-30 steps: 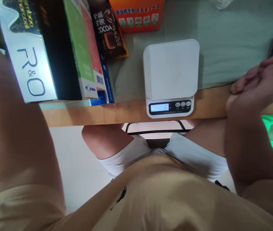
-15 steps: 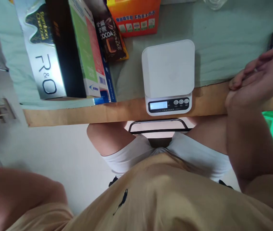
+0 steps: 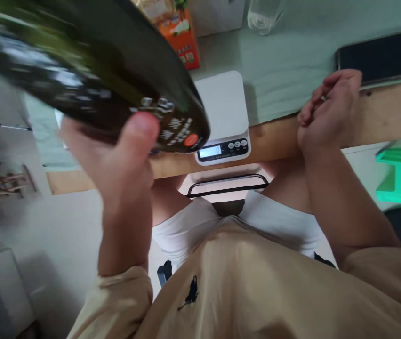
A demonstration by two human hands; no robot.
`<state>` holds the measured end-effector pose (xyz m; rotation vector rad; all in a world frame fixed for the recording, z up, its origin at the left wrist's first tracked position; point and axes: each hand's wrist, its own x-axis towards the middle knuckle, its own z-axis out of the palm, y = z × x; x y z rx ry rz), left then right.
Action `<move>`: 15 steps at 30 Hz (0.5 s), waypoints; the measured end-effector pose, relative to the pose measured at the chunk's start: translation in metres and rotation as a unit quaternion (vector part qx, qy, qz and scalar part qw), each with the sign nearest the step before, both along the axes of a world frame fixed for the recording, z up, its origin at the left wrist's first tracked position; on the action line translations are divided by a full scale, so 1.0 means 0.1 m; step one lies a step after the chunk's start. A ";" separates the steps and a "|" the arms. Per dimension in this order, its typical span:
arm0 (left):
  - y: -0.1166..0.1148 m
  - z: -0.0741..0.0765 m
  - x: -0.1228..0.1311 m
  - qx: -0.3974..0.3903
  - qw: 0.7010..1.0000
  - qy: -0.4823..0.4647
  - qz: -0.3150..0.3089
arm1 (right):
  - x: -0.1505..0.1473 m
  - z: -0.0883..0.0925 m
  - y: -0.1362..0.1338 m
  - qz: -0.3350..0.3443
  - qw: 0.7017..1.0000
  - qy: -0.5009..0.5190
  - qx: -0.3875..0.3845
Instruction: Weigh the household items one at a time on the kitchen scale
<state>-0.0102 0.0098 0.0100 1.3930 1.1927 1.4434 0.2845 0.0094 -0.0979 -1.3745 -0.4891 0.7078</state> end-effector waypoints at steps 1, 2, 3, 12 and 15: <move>0.05 -0.07 0.07 0.024 1.000 -0.011 -0.004 | 0.00 0.00 0.01 0.000 1.000 0.005 -0.004; 0.12 -0.15 0.14 0.045 0.999 -0.020 -0.010 | 0.01 0.00 0.01 0.000 1.000 0.009 -0.007; 0.18 -0.25 0.21 0.060 0.998 -0.026 -0.017 | 0.01 0.00 0.01 0.002 1.000 0.011 -0.008; 0.58 -0.80 0.32 0.037 0.994 0.005 -0.107 | -0.09 -0.02 -0.06 0.059 0.995 -0.047 0.065; 0.61 -0.83 0.28 0.037 0.988 0.012 -0.146 | -0.25 0.11 -0.02 0.117 0.982 -0.080 0.126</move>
